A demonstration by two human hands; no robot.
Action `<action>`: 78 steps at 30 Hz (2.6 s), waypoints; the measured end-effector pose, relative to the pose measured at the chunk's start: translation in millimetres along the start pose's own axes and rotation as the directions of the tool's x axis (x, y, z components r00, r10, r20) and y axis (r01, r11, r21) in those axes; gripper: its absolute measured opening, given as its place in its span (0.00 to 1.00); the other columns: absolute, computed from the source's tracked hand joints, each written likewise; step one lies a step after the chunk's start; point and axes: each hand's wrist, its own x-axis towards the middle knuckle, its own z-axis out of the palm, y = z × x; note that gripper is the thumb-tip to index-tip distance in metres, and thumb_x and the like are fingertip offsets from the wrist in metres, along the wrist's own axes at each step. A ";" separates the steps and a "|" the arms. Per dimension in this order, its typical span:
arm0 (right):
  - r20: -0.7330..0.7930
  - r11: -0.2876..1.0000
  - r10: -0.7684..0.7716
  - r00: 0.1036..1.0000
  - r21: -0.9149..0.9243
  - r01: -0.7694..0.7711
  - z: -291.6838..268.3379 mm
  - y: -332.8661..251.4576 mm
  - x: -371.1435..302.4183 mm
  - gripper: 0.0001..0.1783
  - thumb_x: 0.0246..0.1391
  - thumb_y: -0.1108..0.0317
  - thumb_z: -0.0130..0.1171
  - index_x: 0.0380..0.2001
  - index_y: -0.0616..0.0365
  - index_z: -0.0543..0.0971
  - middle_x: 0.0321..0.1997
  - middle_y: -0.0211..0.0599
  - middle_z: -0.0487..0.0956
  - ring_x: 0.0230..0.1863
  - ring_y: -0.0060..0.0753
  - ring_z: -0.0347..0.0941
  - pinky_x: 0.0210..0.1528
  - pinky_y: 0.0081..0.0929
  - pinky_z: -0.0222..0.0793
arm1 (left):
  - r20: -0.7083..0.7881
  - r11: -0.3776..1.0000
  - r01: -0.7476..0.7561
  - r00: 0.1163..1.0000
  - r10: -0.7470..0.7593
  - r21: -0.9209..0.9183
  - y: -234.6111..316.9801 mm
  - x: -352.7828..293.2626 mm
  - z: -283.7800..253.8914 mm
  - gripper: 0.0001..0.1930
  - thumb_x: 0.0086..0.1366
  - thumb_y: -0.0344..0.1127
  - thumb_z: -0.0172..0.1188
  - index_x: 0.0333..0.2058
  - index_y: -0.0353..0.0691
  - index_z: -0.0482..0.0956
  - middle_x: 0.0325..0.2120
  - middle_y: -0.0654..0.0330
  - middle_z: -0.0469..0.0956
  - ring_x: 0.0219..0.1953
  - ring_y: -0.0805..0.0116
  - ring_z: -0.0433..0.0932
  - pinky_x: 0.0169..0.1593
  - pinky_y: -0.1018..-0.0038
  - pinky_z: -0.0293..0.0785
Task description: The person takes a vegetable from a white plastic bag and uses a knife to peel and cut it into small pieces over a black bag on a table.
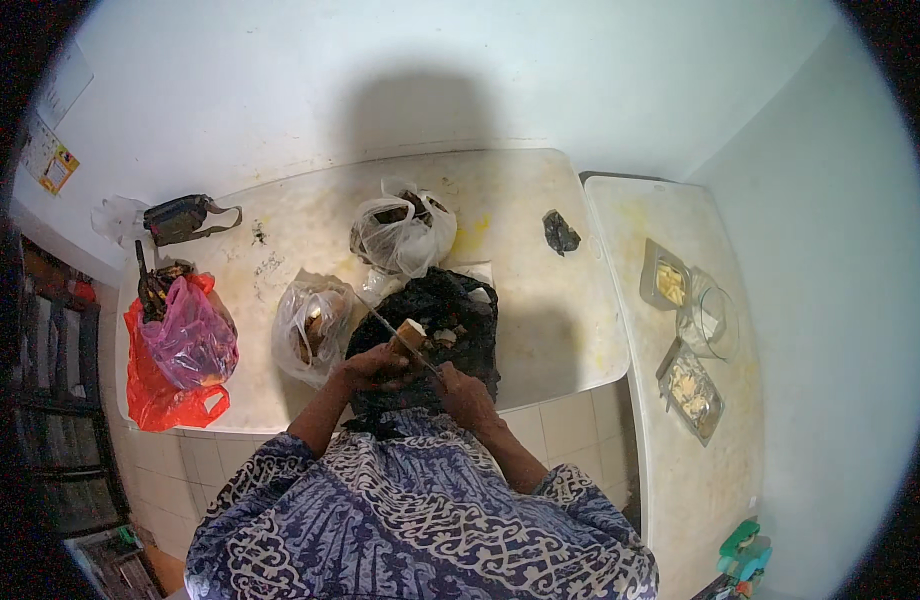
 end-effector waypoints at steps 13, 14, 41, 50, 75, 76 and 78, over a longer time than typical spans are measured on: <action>0.222 0.982 0.175 0.959 0.036 -0.188 -35.1 -36.0 10.6 0.14 0.66 0.62 0.49 0.34 0.63 0.65 0.23 0.59 0.76 0.27 0.64 0.76 0.23 0.52 0.66 | -0.372 0.619 0.145 0.893 0.255 0.772 17.4 6.0 8.7 0.21 0.46 0.46 0.72 0.30 0.33 0.81 0.23 0.64 0.78 0.23 0.74 0.73 0.30 0.73 0.72; 0.046 0.986 0.090 0.995 0.136 -0.096 -44.1 -49.9 16.8 0.14 0.65 0.62 0.51 0.34 0.64 0.66 0.23 0.59 0.76 0.26 0.65 0.75 0.24 0.50 0.66 | -0.349 0.658 0.108 0.904 0.248 0.745 14.9 8.4 3.7 0.21 0.45 0.46 0.72 0.30 0.33 0.81 0.21 0.65 0.77 0.23 0.74 0.73 0.30 0.73 0.72; 0.080 0.980 0.159 0.984 0.109 -0.167 -9.7 0.8 -1.9 0.16 0.65 0.59 0.50 0.35 0.62 0.65 0.23 0.62 0.75 0.28 0.68 0.74 0.25 0.58 0.65 | -0.035 0.981 0.049 0.998 -0.043 0.190 12.4 9.9 7.0 0.14 0.62 0.44 0.62 0.36 0.39 0.75 0.23 0.69 0.72 0.21 0.82 0.68 0.24 0.81 0.66; 0.180 0.973 0.222 0.958 0.026 -0.230 -36.6 -8.0 0.4 0.13 0.64 0.62 0.53 0.37 0.63 0.67 0.23 0.59 0.76 0.28 0.66 0.74 0.27 0.52 0.66 | -0.255 0.623 0.125 0.959 0.123 0.772 29.5 3.1 5.0 0.17 0.52 0.44 0.66 0.35 0.36 0.82 0.22 0.67 0.76 0.24 0.79 0.69 0.29 0.78 0.66; 0.084 0.995 0.100 0.991 0.001 -0.100 -4.0 5.1 -6.9 0.13 0.61 0.63 0.55 0.38 0.62 0.66 0.23 0.58 0.77 0.28 0.66 0.74 0.27 0.56 0.67 | 0.020 0.993 -0.015 1.000 0.012 0.118 1.0 11.7 -16.7 0.17 0.58 0.42 0.65 0.42 0.40 0.76 0.24 0.68 0.74 0.19 0.80 0.65 0.23 0.79 0.64; 0.113 0.988 0.155 0.981 0.009 -0.157 -5.3 5.6 -7.2 0.14 0.60 0.63 0.55 0.37 0.62 0.66 0.24 0.58 0.77 0.28 0.67 0.74 0.27 0.56 0.67 | -0.024 0.983 0.045 0.999 -0.041 0.179 7.2 10.2 -11.0 0.17 0.56 0.42 0.66 0.40 0.39 0.77 0.23 0.68 0.74 0.20 0.79 0.66 0.24 0.78 0.64; 0.148 0.973 0.228 0.962 -0.017 -0.228 -10.0 7.3 -8.0 0.14 0.60 0.63 0.55 0.37 0.62 0.66 0.24 0.58 0.77 0.28 0.67 0.74 0.28 0.56 0.66 | -0.067 0.965 0.108 0.993 -0.095 0.238 14.3 11.1 -1.7 0.17 0.55 0.42 0.67 0.39 0.39 0.78 0.23 0.68 0.74 0.21 0.79 0.66 0.25 0.78 0.65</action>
